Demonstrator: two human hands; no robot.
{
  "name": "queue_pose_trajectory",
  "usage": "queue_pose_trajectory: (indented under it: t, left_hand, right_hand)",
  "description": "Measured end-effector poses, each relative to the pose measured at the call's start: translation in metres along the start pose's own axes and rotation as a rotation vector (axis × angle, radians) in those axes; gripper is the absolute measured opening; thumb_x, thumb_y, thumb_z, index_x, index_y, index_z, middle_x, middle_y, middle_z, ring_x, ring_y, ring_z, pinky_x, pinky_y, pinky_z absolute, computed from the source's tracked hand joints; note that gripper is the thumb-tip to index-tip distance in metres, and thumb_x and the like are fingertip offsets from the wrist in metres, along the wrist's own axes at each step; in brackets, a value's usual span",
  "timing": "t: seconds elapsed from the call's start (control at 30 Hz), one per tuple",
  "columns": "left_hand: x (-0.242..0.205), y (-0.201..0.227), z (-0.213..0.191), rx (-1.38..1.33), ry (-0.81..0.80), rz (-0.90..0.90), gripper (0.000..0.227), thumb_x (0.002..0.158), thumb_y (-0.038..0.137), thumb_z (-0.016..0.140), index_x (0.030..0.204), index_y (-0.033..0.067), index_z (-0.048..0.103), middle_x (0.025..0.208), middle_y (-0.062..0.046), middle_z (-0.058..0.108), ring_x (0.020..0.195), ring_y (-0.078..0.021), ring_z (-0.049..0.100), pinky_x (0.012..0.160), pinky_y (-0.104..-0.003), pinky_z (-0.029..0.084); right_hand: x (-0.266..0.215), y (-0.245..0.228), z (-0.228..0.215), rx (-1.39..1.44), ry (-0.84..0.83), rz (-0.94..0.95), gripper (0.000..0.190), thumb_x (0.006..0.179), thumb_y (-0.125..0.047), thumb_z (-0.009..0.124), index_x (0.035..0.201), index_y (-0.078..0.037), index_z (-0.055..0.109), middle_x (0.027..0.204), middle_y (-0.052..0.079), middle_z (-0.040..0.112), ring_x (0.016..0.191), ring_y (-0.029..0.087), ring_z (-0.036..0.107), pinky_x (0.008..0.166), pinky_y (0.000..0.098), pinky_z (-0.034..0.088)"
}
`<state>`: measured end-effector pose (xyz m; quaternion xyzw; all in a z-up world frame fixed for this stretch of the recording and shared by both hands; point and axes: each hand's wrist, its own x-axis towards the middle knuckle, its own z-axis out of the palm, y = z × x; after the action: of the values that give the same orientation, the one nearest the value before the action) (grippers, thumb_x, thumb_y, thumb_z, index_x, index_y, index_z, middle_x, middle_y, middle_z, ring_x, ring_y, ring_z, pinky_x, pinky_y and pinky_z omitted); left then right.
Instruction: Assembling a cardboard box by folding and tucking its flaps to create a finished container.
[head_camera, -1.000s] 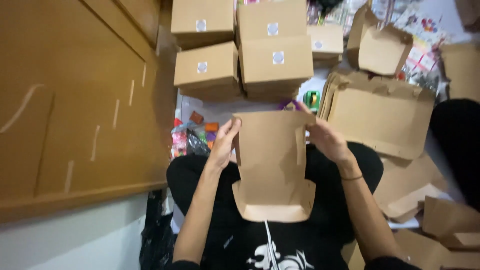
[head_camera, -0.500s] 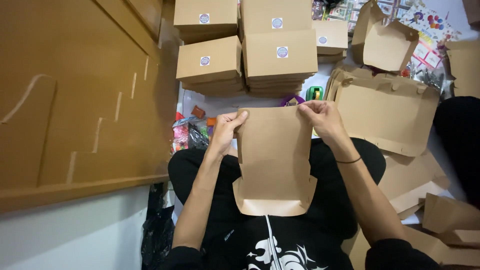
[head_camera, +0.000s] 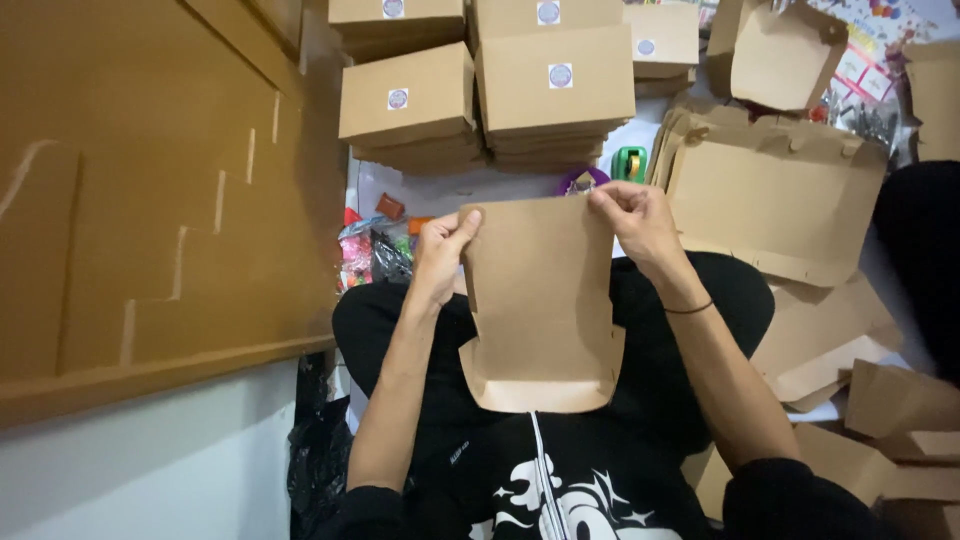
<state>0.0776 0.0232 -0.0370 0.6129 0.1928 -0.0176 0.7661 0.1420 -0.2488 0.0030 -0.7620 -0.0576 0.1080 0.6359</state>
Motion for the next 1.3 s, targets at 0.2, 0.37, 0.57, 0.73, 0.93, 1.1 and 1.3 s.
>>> queue_pose_trajectory:
  t: [0.2, 0.37, 0.57, 0.73, 0.93, 1.1, 1.3]
  left_hand:
    - [-0.024, 0.019, -0.005, -0.143, 0.018, -0.098, 0.028, 0.098, 0.027, 0.070, 0.111, 0.0030, 0.071, 0.088, -0.013, 0.075, 0.065, -0.0240, 0.076, 0.045, -0.033, 0.061]
    - [-0.034, 0.019, -0.008, 0.137, 0.101, 0.162, 0.043, 0.101, 0.031, 0.068, 0.132, 0.0013, 0.061, 0.121, -0.020, 0.063, 0.109, -0.0330, 0.062, 0.091, -0.042, 0.053]
    - [-0.063, 0.077, 0.064, 0.686, 0.274, 0.818, 0.011, 0.099, 0.029, 0.070, 0.101, 0.0188, 0.073, 0.091, 0.005, 0.067, 0.085, -0.0155, 0.065, 0.072, -0.026, 0.054]
    - [-0.040, 0.076, 0.104, 0.679, 0.002, 0.592, 0.030, 0.089, 0.043, 0.076, 0.090, 0.0134, 0.070, 0.076, -0.004, 0.072, 0.069, -0.0185, 0.072, 0.061, -0.030, 0.058]
    - [-0.019, 0.066, 0.099, 0.680, -0.064, 0.436, 0.027, 0.086, 0.037, 0.079, 0.097, 0.0141, 0.070, 0.080, -0.004, 0.076, 0.072, -0.0179, 0.074, 0.068, -0.032, 0.058]
    - [-0.028, 0.070, 0.092, 0.645, -0.266, 0.352, 0.011, 0.087, 0.029, 0.078, 0.093, 0.0197, 0.080, 0.090, -0.006, 0.078, 0.081, -0.0181, 0.075, 0.070, -0.029, 0.059]
    - [-0.038, 0.063, 0.091, 0.629, -0.255, 0.348, 0.012, 0.087, 0.023, 0.077, 0.096, 0.0174, 0.080, 0.087, -0.007, 0.076, 0.077, -0.0171, 0.073, 0.066, -0.029, 0.059]
  right_hand:
    - [-0.030, -0.002, -0.001, 0.177, -0.051, 0.084, 0.061, 0.090, -0.010, 0.074, 0.146, -0.006, 0.049, 0.121, 0.012, 0.066, 0.107, 0.018, 0.061, 0.094, 0.0382, 0.056]
    - [-0.047, 0.012, 0.006, 0.139, 0.104, 0.086, 0.034, 0.094, -0.008, 0.076, 0.126, -0.002, 0.066, 0.101, 0.006, 0.071, 0.092, 0.009, 0.065, 0.080, 0.0250, 0.058]
    - [-0.051, 0.021, 0.008, -0.009, 0.179, -0.030, 0.014, 0.103, -0.009, 0.068, 0.114, -0.010, 0.078, 0.084, 0.003, 0.072, 0.081, 0.006, 0.060, 0.064, 0.0242, 0.055]
    - [-0.060, 0.006, 0.010, 0.045, 0.221, -0.074, 0.013, 0.102, -0.009, 0.073, 0.114, -0.005, 0.076, 0.096, 0.010, 0.074, 0.095, 0.011, 0.065, 0.077, 0.0350, 0.060]
    - [-0.062, 0.015, 0.000, -0.027, 0.248, -0.034, 0.011, 0.098, -0.012, 0.078, 0.109, -0.009, 0.079, 0.091, 0.005, 0.074, 0.095, 0.011, 0.066, 0.083, 0.0433, 0.059]
    - [-0.058, 0.019, 0.005, 0.036, 0.259, 0.125, 0.009, 0.101, -0.011, 0.069, 0.103, -0.007, 0.076, 0.081, -0.004, 0.063, 0.078, 0.004, 0.058, 0.068, 0.0270, 0.054]
    - [-0.058, 0.007, 0.016, 0.318, 0.250, 0.169, 0.009, 0.099, -0.008, 0.067, 0.102, -0.003, 0.073, 0.081, -0.001, 0.061, 0.076, 0.003, 0.057, 0.064, 0.0189, 0.050]
